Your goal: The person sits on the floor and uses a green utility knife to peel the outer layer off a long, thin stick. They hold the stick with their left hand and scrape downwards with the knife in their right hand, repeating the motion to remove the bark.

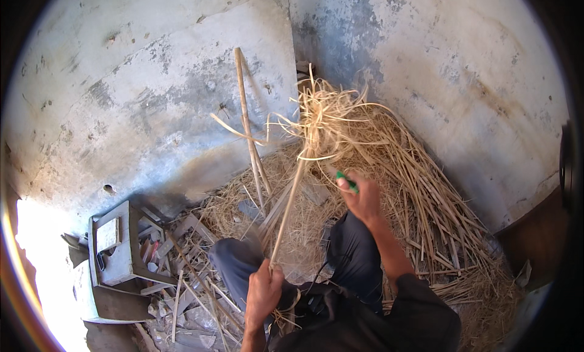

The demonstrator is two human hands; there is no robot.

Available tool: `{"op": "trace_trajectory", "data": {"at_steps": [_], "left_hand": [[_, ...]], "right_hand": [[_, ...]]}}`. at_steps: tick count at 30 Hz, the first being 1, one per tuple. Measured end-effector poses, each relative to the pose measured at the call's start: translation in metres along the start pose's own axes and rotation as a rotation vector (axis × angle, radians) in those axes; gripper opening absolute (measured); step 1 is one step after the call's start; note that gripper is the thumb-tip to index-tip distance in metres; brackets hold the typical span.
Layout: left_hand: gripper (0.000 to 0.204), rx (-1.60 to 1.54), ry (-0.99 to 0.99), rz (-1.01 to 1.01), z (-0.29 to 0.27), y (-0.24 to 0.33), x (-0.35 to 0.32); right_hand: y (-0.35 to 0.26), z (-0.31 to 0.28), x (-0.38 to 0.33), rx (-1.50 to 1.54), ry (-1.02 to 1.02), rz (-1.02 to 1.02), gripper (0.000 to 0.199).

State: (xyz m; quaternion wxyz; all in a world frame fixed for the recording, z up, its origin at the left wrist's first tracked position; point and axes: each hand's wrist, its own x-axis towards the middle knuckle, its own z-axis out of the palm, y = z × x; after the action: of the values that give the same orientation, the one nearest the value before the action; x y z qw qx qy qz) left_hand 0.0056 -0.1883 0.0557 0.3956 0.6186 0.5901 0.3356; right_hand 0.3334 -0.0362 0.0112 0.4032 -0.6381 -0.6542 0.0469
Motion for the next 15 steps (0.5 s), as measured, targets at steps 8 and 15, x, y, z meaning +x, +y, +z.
{"op": "trace_trajectory", "data": {"at_steps": [8, 15], "left_hand": [[0.021, 0.027, 0.056, 0.092, 0.009, 0.013, 0.020], [0.020, 0.092, 0.036, 0.162, 0.015, 0.027, 0.021]], "right_hand": [[-0.087, 0.013, -0.054, 0.422, -0.053, -0.311, 0.032], [-0.104, 0.013, -0.057, 0.353, -0.080, -0.472, 0.027]]}}
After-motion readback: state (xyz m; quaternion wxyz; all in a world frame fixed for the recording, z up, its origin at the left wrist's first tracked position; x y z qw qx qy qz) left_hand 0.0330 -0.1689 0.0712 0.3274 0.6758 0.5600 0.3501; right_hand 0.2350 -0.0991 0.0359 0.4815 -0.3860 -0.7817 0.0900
